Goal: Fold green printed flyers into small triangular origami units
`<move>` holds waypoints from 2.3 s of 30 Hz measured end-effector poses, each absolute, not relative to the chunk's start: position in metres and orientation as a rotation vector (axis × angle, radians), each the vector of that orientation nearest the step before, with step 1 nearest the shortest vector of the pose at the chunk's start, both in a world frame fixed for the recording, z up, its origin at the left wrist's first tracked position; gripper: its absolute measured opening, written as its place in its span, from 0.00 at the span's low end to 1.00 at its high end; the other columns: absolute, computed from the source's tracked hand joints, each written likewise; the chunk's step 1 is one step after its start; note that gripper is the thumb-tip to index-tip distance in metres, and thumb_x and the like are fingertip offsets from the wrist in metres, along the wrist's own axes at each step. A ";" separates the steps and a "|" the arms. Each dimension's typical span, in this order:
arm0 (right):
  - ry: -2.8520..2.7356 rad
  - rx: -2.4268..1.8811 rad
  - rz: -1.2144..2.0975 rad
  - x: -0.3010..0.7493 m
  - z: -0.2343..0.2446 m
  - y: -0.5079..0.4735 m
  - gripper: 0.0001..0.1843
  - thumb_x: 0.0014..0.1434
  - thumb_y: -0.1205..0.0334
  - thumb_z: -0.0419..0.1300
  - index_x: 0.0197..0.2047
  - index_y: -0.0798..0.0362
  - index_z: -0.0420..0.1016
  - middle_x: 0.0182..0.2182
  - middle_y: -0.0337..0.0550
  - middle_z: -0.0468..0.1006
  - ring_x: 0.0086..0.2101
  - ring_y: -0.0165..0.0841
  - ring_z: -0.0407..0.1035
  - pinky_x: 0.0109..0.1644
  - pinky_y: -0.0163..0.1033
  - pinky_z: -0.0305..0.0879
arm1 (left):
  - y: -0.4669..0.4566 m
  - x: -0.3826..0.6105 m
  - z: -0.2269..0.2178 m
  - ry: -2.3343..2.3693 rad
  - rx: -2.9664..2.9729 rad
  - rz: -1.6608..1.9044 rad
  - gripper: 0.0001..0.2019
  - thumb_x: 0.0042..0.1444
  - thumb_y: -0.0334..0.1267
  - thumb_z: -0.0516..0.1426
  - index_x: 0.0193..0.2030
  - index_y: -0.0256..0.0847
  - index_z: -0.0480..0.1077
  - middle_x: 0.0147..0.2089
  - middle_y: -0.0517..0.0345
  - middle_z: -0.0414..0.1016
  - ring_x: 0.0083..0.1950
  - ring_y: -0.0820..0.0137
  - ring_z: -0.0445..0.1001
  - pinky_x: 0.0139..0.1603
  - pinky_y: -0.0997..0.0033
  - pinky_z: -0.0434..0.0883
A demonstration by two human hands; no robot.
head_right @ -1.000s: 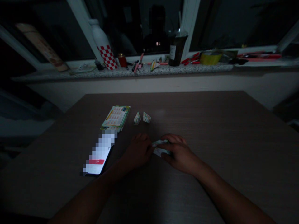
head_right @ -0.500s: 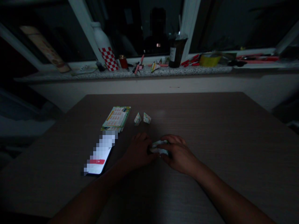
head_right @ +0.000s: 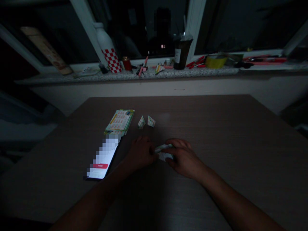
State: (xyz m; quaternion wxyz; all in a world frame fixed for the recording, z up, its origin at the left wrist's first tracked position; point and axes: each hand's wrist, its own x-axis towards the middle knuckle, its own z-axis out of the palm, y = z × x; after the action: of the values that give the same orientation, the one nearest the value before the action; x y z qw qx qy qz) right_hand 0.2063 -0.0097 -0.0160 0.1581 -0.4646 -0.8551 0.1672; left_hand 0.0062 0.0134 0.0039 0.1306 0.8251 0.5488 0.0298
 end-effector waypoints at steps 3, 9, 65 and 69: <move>-2.440 -1.332 0.464 0.207 -0.016 -0.010 0.23 0.54 0.65 0.61 0.53 0.40 0.73 0.54 0.43 0.70 0.54 0.42 0.62 0.57 0.51 0.54 | 0.017 -0.001 0.003 1.571 2.399 0.127 0.09 0.49 0.42 0.57 0.31 0.40 0.75 0.41 0.49 0.71 0.48 0.57 0.66 0.46 0.58 0.62; -2.449 -1.298 0.436 0.208 -0.018 -0.011 0.23 0.54 0.65 0.60 0.53 0.40 0.72 0.54 0.44 0.70 0.54 0.44 0.62 0.56 0.53 0.55 | 0.020 -0.008 -0.001 1.527 2.362 0.203 0.05 0.49 0.37 0.57 0.31 0.42 0.74 0.40 0.53 0.71 0.47 0.58 0.67 0.47 0.57 0.62; -2.572 -1.106 0.311 0.215 0.000 -0.009 0.17 0.55 0.57 0.61 0.49 0.50 0.75 0.42 0.48 0.75 0.46 0.41 0.66 0.57 0.51 0.55 | 0.007 -0.004 -0.007 1.306 2.626 0.367 0.27 0.49 0.61 0.57 0.46 0.42 0.69 0.48 0.50 0.67 0.52 0.57 0.64 0.55 0.56 0.58; -2.604 -1.054 0.301 0.213 0.001 -0.009 0.14 0.55 0.59 0.61 0.45 0.50 0.77 0.39 0.46 0.76 0.45 0.41 0.67 0.56 0.49 0.56 | 0.007 -0.006 -0.004 1.280 2.650 0.343 0.26 0.50 0.60 0.57 0.48 0.42 0.70 0.48 0.51 0.68 0.52 0.58 0.64 0.55 0.56 0.58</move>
State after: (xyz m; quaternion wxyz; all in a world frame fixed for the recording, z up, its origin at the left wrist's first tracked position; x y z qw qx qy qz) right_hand 0.2129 -0.0086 0.0008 0.1573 -0.3684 -0.9102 0.1054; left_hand -0.0058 0.0070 -0.0040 0.0892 0.8909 0.4302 0.1154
